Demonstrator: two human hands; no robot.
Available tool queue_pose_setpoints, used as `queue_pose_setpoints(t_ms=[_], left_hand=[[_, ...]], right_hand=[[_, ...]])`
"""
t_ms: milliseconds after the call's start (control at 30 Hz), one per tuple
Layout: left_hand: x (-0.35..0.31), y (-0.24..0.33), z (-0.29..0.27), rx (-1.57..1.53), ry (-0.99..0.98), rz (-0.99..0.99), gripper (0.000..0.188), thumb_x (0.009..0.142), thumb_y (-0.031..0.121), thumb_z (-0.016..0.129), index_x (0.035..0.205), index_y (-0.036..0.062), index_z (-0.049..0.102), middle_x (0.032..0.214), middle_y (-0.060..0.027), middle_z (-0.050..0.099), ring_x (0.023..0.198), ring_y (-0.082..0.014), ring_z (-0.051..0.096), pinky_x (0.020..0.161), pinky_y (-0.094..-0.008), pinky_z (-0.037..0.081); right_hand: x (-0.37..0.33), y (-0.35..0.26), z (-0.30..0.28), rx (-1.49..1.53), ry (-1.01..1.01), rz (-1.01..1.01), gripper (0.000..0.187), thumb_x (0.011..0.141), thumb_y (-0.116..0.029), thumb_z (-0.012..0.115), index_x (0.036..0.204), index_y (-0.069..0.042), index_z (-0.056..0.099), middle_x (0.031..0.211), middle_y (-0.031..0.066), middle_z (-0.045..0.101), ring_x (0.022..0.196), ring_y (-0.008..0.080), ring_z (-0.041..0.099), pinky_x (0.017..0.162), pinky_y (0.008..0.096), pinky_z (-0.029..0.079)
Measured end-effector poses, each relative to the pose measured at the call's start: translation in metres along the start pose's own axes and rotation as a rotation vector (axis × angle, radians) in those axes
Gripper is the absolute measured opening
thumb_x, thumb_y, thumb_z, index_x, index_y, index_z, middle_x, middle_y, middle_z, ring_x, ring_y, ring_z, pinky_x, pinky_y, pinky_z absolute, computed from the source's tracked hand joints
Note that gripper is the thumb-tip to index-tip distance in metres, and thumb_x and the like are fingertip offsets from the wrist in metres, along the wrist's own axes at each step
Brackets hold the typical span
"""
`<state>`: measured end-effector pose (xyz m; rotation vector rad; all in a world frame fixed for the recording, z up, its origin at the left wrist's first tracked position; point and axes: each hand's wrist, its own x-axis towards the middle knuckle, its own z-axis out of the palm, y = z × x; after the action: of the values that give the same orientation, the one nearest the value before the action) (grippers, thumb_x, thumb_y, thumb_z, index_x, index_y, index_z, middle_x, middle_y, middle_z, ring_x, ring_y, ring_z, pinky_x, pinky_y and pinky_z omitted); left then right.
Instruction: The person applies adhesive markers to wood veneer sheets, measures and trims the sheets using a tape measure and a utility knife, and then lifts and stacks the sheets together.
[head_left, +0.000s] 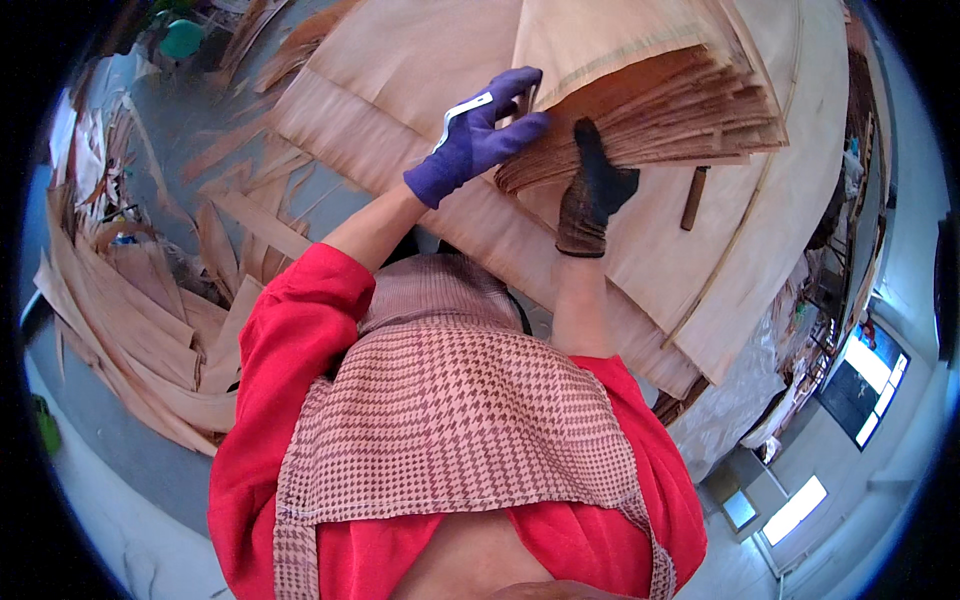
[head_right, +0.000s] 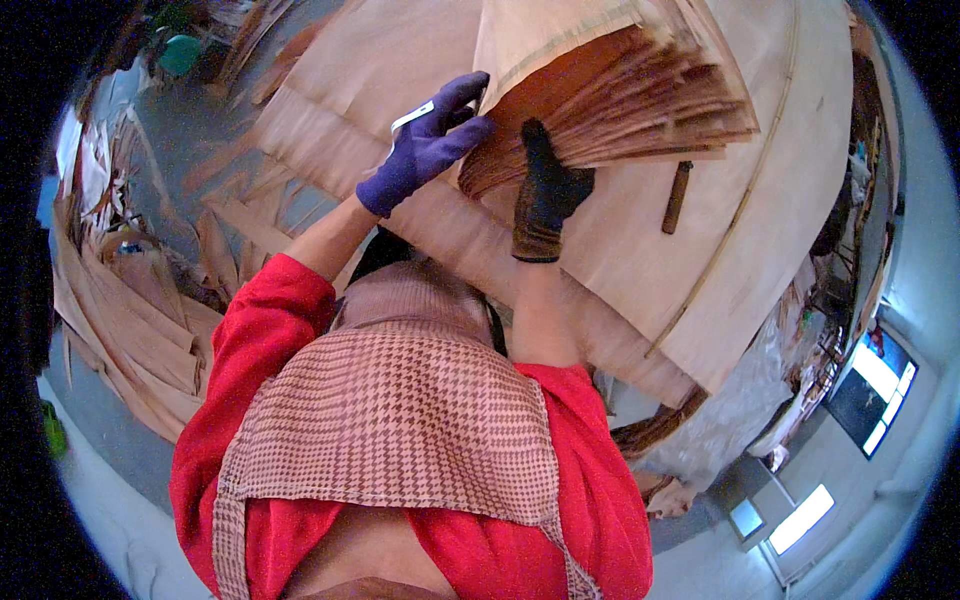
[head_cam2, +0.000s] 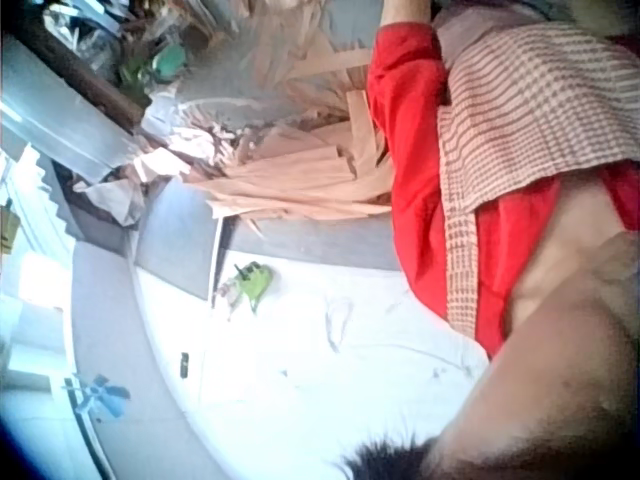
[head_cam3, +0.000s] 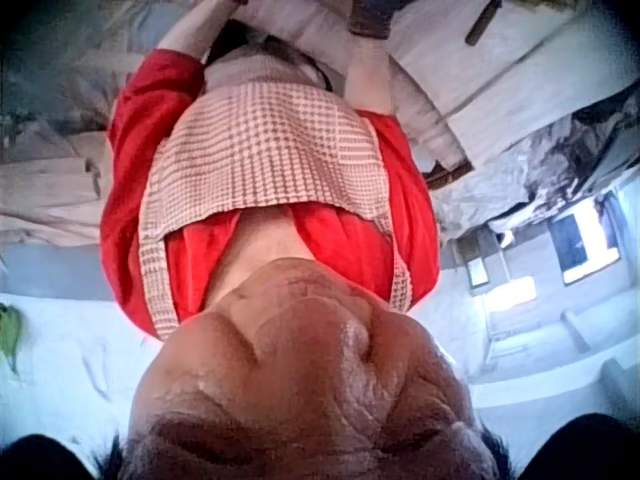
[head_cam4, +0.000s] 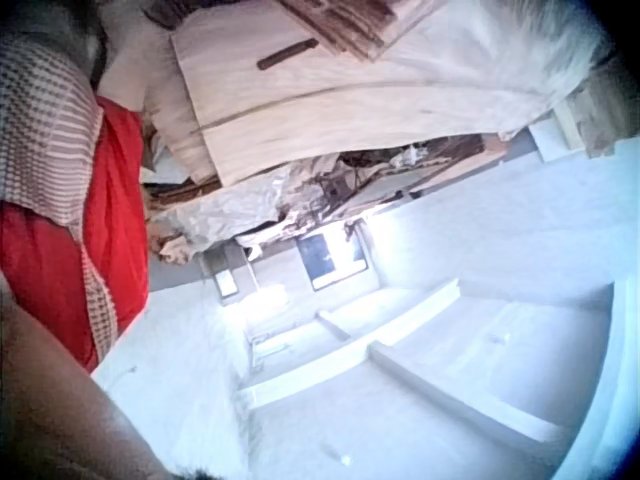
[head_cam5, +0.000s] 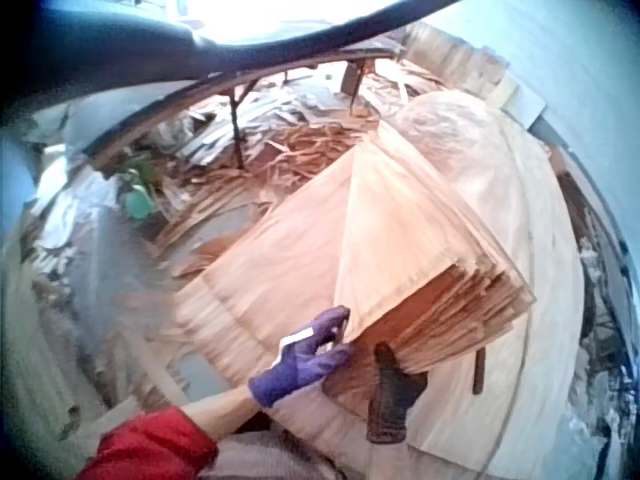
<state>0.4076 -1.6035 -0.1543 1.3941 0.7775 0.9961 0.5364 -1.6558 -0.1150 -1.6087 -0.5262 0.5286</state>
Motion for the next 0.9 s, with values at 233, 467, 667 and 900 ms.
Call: queue_pose_setpoints(t_ms=[233, 467, 667, 900], left_hand=[[-0.031, -0.005, -0.03, 0.019, 0.386, -0.12, 0.026, 0.087, 0.011, 0.053, 0.11, -0.0009, 0.053, 0.089, 0.0001, 0.058, 0.078, -0.0072, 0.054, 0.071, -0.0232, 0.047], [-0.067, 0.016, -0.041, -0.059, 0.372, -0.418, 0.02, 0.088, 0.016, 0.052, 0.096, -0.0015, 0.058, 0.079, -0.0018, 0.059, 0.07, -0.0086, 0.055, 0.066, -0.0229, 0.047], [-0.003, 0.029, 0.001, 0.469, 0.079, 0.19, 0.055, 0.077, 0.028, 0.065, 0.118, -0.0018, 0.044, 0.117, -0.0199, 0.049, 0.11, -0.0287, 0.047, 0.092, -0.0334, 0.038], [0.015, 0.005, 0.018, 0.437, 0.019, 0.126, 0.08, 0.066, 0.042, 0.069, 0.124, -0.0018, 0.037, 0.129, -0.0226, 0.036, 0.123, -0.0332, 0.032, 0.101, -0.0366, 0.028]], right_hand=[[0.002, 0.001, -0.003, 0.242, -0.021, 0.008, 0.047, 0.061, -0.001, 0.076, 0.102, 0.006, 0.055, 0.102, 0.0109, 0.057, 0.087, 0.0204, 0.052, 0.08, 0.0315, 0.043], [0.003, 0.0, -0.002, 0.197, -0.006, 0.018, 0.049, 0.061, 0.0, 0.076, 0.104, 0.004, 0.054, 0.102, 0.0091, 0.056, 0.088, 0.0191, 0.051, 0.081, 0.0308, 0.042], [0.006, 0.011, -0.009, 0.169, -0.052, 0.04, 0.042, 0.063, 0.001, 0.074, 0.1, 0.004, 0.055, 0.097, 0.0077, 0.058, 0.085, 0.0166, 0.053, 0.076, 0.0297, 0.045], [0.0, -0.003, -0.004, 0.281, -0.057, 0.079, 0.033, 0.065, 0.003, 0.069, 0.096, 0.004, 0.057, 0.095, 0.0077, 0.058, 0.084, 0.0171, 0.054, 0.078, 0.0285, 0.044]])
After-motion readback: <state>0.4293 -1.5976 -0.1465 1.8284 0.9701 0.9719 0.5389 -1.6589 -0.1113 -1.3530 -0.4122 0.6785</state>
